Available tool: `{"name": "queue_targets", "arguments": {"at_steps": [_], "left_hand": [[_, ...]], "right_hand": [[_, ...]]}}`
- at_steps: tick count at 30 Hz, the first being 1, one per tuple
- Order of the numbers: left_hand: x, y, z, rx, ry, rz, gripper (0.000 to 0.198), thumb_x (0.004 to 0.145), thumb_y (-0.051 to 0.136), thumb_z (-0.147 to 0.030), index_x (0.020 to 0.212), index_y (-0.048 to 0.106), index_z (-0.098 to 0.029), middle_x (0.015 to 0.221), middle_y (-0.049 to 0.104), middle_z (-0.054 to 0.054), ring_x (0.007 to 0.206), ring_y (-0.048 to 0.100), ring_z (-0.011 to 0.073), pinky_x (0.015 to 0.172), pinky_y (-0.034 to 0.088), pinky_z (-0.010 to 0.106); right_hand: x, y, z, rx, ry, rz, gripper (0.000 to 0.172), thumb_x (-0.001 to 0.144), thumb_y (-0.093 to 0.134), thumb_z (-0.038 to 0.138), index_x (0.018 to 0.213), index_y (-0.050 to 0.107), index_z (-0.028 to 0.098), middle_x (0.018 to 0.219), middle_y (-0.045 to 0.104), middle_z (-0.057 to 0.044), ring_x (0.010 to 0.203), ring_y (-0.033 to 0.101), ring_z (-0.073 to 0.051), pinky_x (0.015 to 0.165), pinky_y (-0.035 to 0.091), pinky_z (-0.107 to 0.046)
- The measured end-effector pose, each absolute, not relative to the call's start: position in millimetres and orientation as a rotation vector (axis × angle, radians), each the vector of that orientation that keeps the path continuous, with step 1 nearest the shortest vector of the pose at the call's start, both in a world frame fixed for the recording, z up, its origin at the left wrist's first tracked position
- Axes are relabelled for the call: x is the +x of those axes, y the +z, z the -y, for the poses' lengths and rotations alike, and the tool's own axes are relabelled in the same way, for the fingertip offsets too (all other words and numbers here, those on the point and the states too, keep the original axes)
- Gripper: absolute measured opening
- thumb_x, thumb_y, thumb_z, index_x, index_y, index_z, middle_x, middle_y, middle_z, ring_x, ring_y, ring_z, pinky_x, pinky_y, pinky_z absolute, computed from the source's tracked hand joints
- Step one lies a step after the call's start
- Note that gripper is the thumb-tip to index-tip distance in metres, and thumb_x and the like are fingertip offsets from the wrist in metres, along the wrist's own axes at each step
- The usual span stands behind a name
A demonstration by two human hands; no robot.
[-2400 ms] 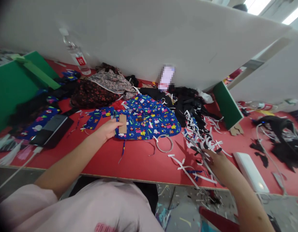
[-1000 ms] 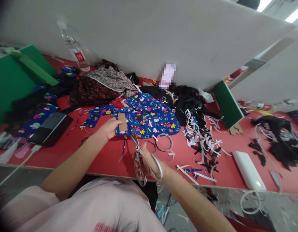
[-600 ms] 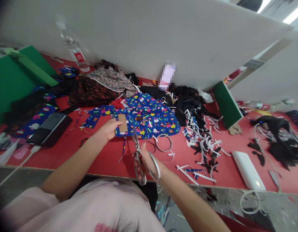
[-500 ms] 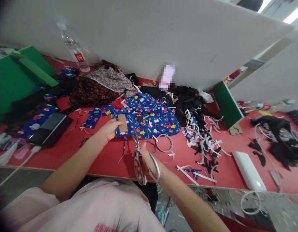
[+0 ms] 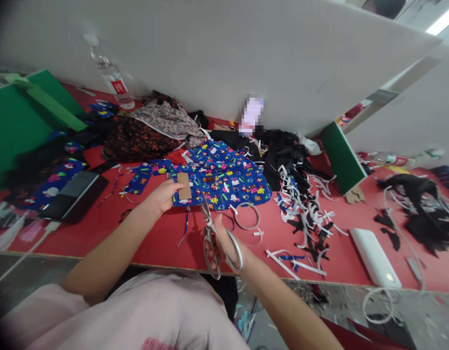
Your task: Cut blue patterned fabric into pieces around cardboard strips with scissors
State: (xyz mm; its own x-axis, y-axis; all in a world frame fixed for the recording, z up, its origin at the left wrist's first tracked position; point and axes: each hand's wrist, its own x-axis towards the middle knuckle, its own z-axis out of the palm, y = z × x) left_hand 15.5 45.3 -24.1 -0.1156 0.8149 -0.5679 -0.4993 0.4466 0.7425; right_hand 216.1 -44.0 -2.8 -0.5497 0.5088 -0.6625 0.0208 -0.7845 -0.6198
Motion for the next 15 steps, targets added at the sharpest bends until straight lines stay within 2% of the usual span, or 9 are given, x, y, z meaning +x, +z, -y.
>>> {"name": "queue_targets", "arguments": {"at_steps": [15], "left_hand": [[16.4, -24.3, -44.2, 0.324, 1.177, -1.233, 0.023, 0.067, 0.053, 0.000, 0.085, 0.060, -0.011, 0.064, 0.066, 0.004, 0.055, 0.063, 0.0162, 0.067, 0.054, 0.038]], "right_hand": [[209.7, 0.3, 44.2, -1.321, 2.331, 0.841, 0.069, 0.074, 0.021, 0.080, 0.087, 0.053, 0.019, 0.055, 0.040, 0.004, 0.042, 0.035, -0.008, 0.029, 0.033, -0.015]]}}
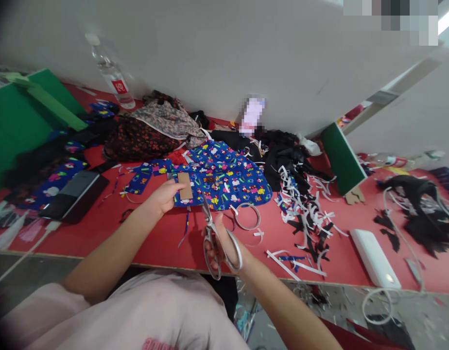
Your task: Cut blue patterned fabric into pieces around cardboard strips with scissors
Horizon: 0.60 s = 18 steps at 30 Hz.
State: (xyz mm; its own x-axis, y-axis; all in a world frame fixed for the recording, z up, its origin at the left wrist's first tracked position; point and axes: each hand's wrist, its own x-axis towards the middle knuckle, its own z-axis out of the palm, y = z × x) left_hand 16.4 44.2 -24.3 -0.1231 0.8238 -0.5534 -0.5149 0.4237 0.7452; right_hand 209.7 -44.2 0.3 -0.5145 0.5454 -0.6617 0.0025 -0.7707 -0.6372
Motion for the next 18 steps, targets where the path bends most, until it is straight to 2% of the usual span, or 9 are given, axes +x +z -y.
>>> {"name": "queue_targets", "arguments": {"at_steps": [18], "left_hand": [[16.5, -25.5, -43.6, 0.314, 1.185, -1.213, 0.023, 0.068, 0.052, 0.000, 0.088, 0.060, -0.011, 0.066, 0.067, 0.005, 0.056, 0.064, 0.0175, 0.066, 0.054, 0.040]], "right_hand": [[205.5, 0.5, 45.3, -1.386, 2.280, 0.883, 0.073, 0.070, 0.022, 0.082, 0.088, 0.052, 0.018, 0.054, 0.039, 0.004, 0.041, 0.033, -0.007, 0.028, 0.032, -0.015]]}}
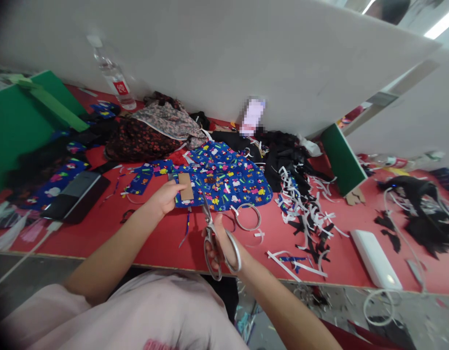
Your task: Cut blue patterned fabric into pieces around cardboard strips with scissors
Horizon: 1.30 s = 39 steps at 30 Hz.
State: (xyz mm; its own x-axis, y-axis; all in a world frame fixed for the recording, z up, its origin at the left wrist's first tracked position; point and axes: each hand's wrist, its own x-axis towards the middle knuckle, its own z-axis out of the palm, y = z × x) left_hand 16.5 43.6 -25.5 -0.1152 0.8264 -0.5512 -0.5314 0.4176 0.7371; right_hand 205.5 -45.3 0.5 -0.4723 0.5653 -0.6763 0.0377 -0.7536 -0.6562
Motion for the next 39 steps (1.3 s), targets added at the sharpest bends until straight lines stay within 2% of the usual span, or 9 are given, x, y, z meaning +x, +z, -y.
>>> {"name": "queue_targets", "arguments": {"at_steps": [25, 39], "left_hand": [[15, -27, -44, 0.297, 1.208, -1.216, 0.025, 0.066, 0.056, -0.001, 0.088, 0.061, -0.012, 0.066, 0.067, 0.004, 0.056, 0.064, 0.0167, 0.068, 0.054, 0.038], [15, -26, -44, 0.305, 1.207, -1.214, 0.024, 0.066, 0.055, -0.001, 0.087, 0.060, -0.012, 0.068, 0.067, 0.005, 0.057, 0.064, 0.0165, 0.066, 0.054, 0.037]], "right_hand": [[204, 5, 45, -1.378, 2.295, 0.934, 0.072, 0.073, 0.016, 0.081, 0.091, 0.050, 0.020, 0.060, 0.038, 0.003, 0.046, 0.035, -0.009, 0.033, 0.039, -0.018], [204, 4, 44, -1.367, 2.288, 0.913, 0.071, 0.073, 0.019, 0.080, 0.089, 0.052, 0.020, 0.058, 0.038, 0.004, 0.045, 0.036, -0.008, 0.033, 0.037, -0.017]]}}
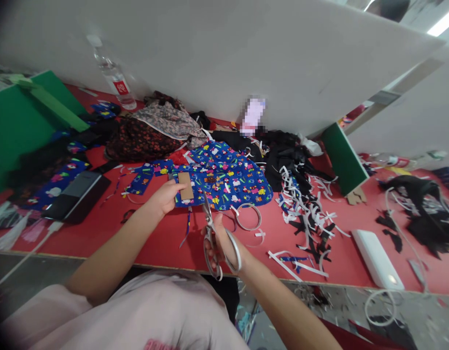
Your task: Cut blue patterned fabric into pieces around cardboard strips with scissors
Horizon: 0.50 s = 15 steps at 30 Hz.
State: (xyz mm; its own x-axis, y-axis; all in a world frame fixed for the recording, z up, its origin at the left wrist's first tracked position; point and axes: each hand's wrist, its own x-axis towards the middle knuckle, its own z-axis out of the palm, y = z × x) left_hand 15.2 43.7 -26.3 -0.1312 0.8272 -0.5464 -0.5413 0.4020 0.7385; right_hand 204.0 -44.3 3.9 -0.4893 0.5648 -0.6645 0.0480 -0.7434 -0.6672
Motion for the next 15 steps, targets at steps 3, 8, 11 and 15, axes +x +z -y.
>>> {"name": "queue_targets", "arguments": {"at_steps": [3, 8, 11, 15], "left_hand": [[15.2, -26.8, -43.8, 0.302, 1.212, -1.211, 0.024, 0.066, 0.056, -0.001, 0.087, 0.060, -0.012, 0.068, 0.067, 0.005, 0.057, 0.064, 0.0165, 0.066, 0.054, 0.037], [15.8, -27.6, -43.9, 0.295, 1.218, -1.209, 0.024, 0.065, 0.059, -0.002, 0.087, 0.060, -0.012, 0.069, 0.067, 0.005, 0.057, 0.064, 0.0167, 0.068, 0.053, 0.038], [16.0, -28.1, -44.1, 0.295, 1.215, -1.211, 0.024, 0.066, 0.058, -0.002, 0.088, 0.060, -0.012, 0.069, 0.067, 0.005, 0.057, 0.064, 0.0170, 0.068, 0.054, 0.039], [16.2, -27.9, -43.9, 0.299, 1.211, -1.211, 0.023, 0.066, 0.055, -0.001, 0.086, 0.060, -0.012, 0.068, 0.067, 0.004, 0.057, 0.064, 0.0165, 0.066, 0.054, 0.037]], "right_hand": [[204.1, 3.8, 44.3, -1.346, 2.289, 0.914, 0.071, 0.073, 0.019, 0.081, 0.089, 0.052, 0.020, 0.057, 0.038, 0.005, 0.043, 0.034, -0.008, 0.032, 0.036, -0.016], [204.3, 2.6, 44.6, -1.363, 2.271, 0.916, 0.072, 0.073, 0.019, 0.081, 0.088, 0.052, 0.019, 0.055, 0.038, 0.005, 0.041, 0.033, -0.007, 0.028, 0.032, -0.015], [204.3, 1.1, 45.3, -1.394, 2.240, 0.922, 0.072, 0.072, 0.020, 0.081, 0.088, 0.052, 0.019, 0.054, 0.038, 0.005, 0.040, 0.033, -0.007, 0.027, 0.031, -0.015], [204.2, -0.5, 46.4, -1.429, 2.203, 0.957, 0.073, 0.072, 0.018, 0.081, 0.088, 0.052, 0.019, 0.053, 0.038, 0.005, 0.038, 0.033, -0.007, 0.026, 0.028, -0.014]]}}
